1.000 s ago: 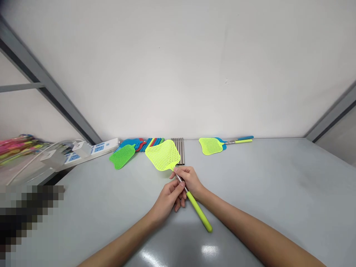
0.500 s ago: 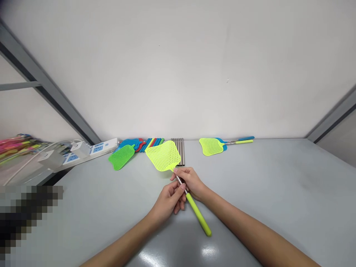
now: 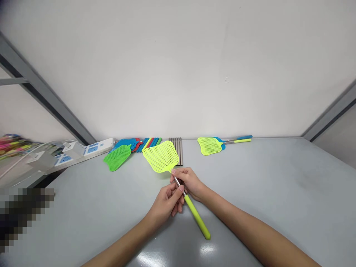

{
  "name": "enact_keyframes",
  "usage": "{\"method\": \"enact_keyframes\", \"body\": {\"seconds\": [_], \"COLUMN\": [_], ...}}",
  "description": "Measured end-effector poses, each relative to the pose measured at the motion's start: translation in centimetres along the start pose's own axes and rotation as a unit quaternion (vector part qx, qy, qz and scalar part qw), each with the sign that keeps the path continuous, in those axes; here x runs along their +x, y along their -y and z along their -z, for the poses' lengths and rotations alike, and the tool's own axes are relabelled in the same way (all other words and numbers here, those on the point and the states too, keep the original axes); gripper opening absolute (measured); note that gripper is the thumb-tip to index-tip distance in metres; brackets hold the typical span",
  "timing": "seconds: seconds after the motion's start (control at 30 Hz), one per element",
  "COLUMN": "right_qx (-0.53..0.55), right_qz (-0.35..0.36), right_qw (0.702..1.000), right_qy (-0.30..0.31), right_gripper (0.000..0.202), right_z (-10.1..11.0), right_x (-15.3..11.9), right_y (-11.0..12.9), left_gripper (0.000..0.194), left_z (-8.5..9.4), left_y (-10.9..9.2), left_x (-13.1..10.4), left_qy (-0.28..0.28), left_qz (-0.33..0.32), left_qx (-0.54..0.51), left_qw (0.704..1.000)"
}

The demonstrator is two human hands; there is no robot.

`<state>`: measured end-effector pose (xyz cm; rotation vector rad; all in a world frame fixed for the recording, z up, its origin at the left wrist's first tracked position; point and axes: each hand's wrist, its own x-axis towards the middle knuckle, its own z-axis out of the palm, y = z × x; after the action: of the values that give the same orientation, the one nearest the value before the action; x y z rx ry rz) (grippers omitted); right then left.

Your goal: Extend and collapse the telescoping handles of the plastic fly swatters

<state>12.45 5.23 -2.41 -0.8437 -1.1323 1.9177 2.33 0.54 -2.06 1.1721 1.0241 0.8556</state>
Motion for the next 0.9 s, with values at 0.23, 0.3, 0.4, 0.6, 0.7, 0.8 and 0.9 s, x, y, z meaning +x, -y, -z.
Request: {"method": "enact_keyframes", "body": {"seconds": [0.23, 0.3, 0.4, 0.6, 0.7, 0.8, 0.9], "right_qx": [0.014, 0.018, 0.021, 0.008, 0.004, -0.001, -0.001], "right_qz": [0.003, 0.004, 0.011, -0.005, -0.011, -0.012, -0.007], "right_qw": [1.0, 1.0, 0.999, 1.0, 1.0, 1.0, 1.0], "right_qy": [-0.012, -0.016, -0.022, -0.012, -0.013, -0.011, -0.005], "right_gripper": [0.033, 0.032, 0.031, 0.033, 0.034, 0.034, 0.033], "right_z": [0.36, 0.34, 0.31, 0.39, 0.39, 0.39, 0.4], "right_x": [0.23, 0.25, 0.24, 0.04, 0.03, 0.08, 0.1], "right_y": [-0.26, -0.22, -0.13, -0.13, -0.13, -0.06, -0.01], "left_gripper": [0.033, 0.033, 0.033, 0.031, 0.031, 0.032, 0.032], "left_z": [0.19, 0.25, 0.26, 0.07, 0.03, 0.0, -0.08], "left_y": [0.15, 0.22, 0.24, 0.24, 0.29, 0.25, 0.17], "left_x": [0.16, 0.16, 0.11, -0.06, -0.09, -0.14, -0.27], "left_qy": [-0.007, -0.005, -0.002, 0.003, 0.0, -0.002, -0.009], "left_qz": [-0.004, -0.005, -0.008, -0.017, -0.022, -0.028, -0.027], "left_qx": [0.016, 0.02, 0.026, 0.024, 0.023, 0.019, 0.02], "left_qw": [1.0, 1.0, 1.0, 1.0, 0.999, 0.999, 0.999]}}
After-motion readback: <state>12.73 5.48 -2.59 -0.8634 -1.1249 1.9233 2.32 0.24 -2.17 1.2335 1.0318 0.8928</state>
